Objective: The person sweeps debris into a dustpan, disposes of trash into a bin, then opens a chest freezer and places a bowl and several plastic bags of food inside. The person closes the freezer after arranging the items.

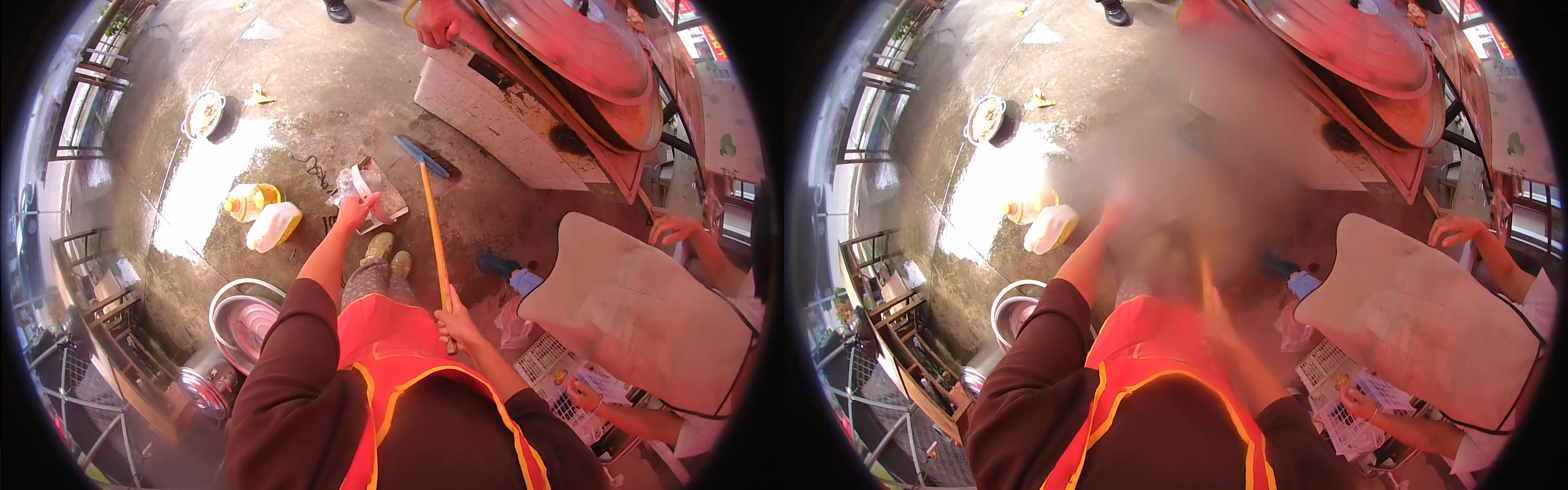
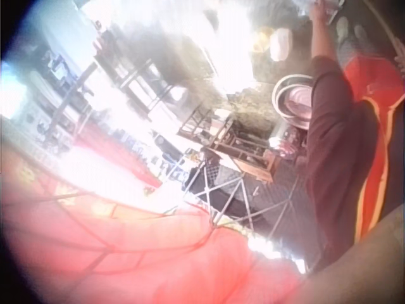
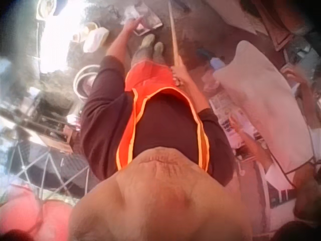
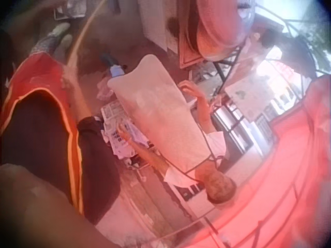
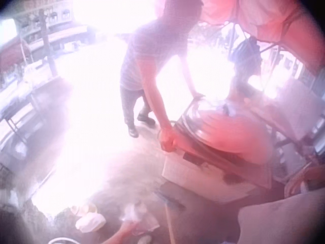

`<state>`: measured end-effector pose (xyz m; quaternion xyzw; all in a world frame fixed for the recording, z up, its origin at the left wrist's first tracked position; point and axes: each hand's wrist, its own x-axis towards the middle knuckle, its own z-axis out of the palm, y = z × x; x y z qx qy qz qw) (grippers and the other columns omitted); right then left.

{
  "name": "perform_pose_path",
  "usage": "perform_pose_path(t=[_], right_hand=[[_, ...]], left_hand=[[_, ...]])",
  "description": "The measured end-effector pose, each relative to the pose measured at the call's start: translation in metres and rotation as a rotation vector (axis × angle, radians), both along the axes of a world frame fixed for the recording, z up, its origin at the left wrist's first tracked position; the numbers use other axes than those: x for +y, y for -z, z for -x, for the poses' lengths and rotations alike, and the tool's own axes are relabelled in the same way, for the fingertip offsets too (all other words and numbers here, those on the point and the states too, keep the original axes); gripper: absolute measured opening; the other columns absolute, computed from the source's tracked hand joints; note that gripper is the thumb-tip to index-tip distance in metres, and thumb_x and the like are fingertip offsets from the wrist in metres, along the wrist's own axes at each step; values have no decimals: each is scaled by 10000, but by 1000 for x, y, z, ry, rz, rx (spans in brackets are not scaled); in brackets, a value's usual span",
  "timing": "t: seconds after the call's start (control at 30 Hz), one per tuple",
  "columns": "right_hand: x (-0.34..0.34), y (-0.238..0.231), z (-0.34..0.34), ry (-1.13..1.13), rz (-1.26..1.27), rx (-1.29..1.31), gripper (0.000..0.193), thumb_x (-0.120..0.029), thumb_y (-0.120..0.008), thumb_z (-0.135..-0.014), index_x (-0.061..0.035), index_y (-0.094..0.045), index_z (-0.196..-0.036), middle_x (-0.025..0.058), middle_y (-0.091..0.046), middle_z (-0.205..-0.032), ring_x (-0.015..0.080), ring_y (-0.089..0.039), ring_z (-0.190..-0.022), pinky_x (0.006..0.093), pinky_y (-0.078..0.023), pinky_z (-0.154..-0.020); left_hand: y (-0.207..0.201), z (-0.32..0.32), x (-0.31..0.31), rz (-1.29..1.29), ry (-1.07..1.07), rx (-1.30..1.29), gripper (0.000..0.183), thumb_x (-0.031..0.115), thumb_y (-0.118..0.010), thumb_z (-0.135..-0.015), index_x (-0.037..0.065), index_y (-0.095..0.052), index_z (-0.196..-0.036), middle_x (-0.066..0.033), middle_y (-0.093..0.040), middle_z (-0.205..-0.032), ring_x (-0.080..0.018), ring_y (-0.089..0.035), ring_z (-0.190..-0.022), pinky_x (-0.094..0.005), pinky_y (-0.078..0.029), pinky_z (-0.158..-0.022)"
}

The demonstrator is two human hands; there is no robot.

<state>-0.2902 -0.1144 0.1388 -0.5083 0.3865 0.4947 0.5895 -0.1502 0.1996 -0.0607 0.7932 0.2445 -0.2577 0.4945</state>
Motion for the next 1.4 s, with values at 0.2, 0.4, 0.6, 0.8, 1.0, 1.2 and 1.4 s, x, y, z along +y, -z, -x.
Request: perform_pose_path(t=[0.2, 0.4, 0.6, 0.8, 1.0, 1.2, 1.4], right_hand=[[-31, -74, -23, 65, -251, 131, 836, -6, -533, -910, -351, -87, -1527, -34, -332, -627, 50, -308, -476, 193, -281, -400], [1, -121, -55, -194, -34, -79, 829, 51, -508, -884, -265, -116, -1542, -36, -322, -641, 46, -317, -499, 178, -261, -420], [94, -118, -141, -302, -31, -185, 812, 44, -475, -891, -288, -112, -1538, -27, -330, -601, 56, -311, -438, 212, -297, -381], [179, -81, -237, -516, 2, -368, 809, 18, -499, -885, -282, -124, -1537, -29, -347, -591, 61, -335, -421, 229, -318, -360], [262, 7, -368, -842, 36, -680, 794, 10, -510, -860, -214, -162, -1537, 0, -418, -609, 86, -377, -417, 264, -352, -356], [349, 144, -545, -1177, 45, -1060, 775, 14, -476, -819, -163, -209, -1524, 58, -497, -643, 129, -437, -410, 303, -392, -366], [510, 108, -658, -1466, 29, -1128, 758, -25, -475, -815, -117, -196, -1513, 209, -625, -788, 269, -575, -488, 390, -478, -448]], left_hand=[[-6, -10, 21, -34, -43, -45, 626, 631, -616, -813, 19, -732, -875, -187, -689, -813, -303, -673, -810, -403, -497, -754], [-18, -9, 73, -26, -14, -171, 560, 578, -622, -834, 27, -721, -817, -140, -671, -752, -251, -659, -752, -372, -489, -699], [15, -17, 151, -8, -256, -314, 553, 557, -650, -826, 7, -709, -856, -85, -675, -778, -165, -622, -753, -342, -477, -693], [-24, -61, 230, 32, -562, -364, 511, 533, -680, -818, 28, -657, -747, -36, -604, -681, -116, -540, -648, -295, -431, -631], [-66, -112, 307, 236, -977, -231, 500, 529, -696, -817, 40, -633, -732, -19, -576, -659, -110, -508, -613, -275, -412, -606], [-36, -189, 369, 265, -1195, -184, 458, 498, -691, -833, 44, -646, -794, -5, -560, -683, -105, -487, -622, -264, -394, -607], [7, -241, 430, 249, -1365, -159, 448, 474, -660, -862, 31, -669, -931, -11, -597, -779, -113, -508, -682, -294, -419, -722]])
